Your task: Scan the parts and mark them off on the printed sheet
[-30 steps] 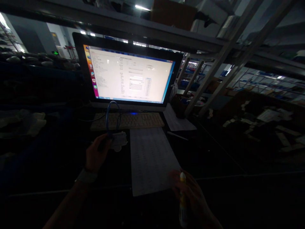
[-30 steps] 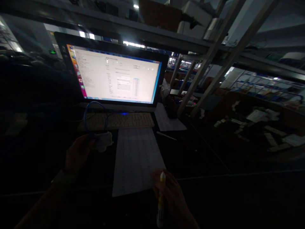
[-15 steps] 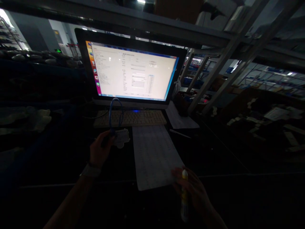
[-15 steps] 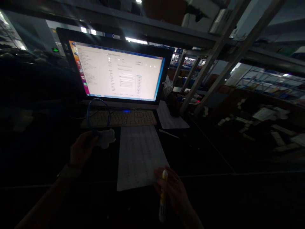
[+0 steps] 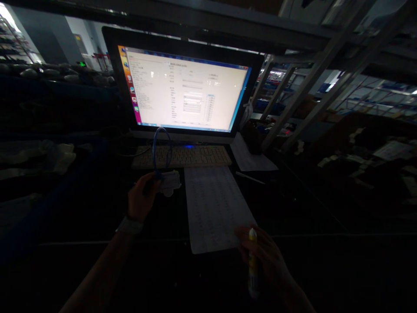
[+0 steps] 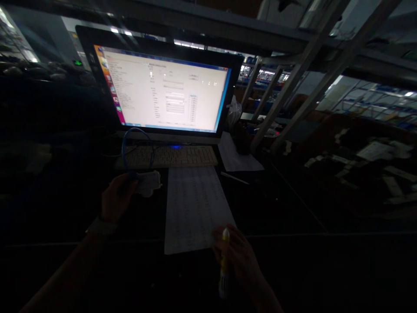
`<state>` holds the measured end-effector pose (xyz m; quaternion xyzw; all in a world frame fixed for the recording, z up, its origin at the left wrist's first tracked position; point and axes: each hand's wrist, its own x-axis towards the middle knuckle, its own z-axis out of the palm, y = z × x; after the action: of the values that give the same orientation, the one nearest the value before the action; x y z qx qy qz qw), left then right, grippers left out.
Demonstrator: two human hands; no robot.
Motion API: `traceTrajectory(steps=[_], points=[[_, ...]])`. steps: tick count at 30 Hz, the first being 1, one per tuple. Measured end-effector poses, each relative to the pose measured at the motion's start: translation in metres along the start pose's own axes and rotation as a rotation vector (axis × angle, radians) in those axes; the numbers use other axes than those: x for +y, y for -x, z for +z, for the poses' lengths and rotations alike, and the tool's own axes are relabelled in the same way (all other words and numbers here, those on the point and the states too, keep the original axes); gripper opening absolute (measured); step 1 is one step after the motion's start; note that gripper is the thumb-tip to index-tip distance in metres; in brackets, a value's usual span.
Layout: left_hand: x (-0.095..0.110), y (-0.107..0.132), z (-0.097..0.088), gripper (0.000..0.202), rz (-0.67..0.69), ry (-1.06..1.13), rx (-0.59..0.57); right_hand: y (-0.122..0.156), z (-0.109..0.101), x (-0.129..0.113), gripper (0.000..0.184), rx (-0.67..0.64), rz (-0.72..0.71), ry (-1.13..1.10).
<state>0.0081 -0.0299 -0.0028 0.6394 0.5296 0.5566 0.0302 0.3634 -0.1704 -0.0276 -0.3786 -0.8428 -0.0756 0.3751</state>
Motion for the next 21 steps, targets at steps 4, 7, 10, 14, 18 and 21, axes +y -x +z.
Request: traceTrajectory(steps=[4, 7, 10, 14, 18, 21], points=[[0.001, 0.000, -0.001, 0.031, -0.018, 0.011, -0.017, 0.001, 0.001, 0.000, 0.024, -0.006, 0.019, 0.015], [0.001, 0.000, -0.001, 0.032, -0.032, 0.015, -0.028, -0.004, 0.003, -0.003, 0.025, 0.021, 0.006, 0.000], [0.002, 0.000, -0.002, 0.031, -0.041, 0.013, -0.036, -0.011, 0.003, -0.008, 0.025, 0.013, -0.016, -0.002], [0.000, 0.000, -0.001, 0.030, -0.023, 0.011, -0.024, -0.016, 0.005, -0.012, 0.024, -0.010, -0.044, 0.003], [-0.002, 0.001, -0.001, 0.031, -0.014, 0.006, -0.028, -0.023, 0.007, -0.021, 0.021, -0.037, -0.047, -0.036], [-0.002, 0.001, 0.000, 0.032, -0.008, -0.001, -0.030, -0.027, 0.011, -0.030, 0.020, -0.052, -0.065, -0.081]])
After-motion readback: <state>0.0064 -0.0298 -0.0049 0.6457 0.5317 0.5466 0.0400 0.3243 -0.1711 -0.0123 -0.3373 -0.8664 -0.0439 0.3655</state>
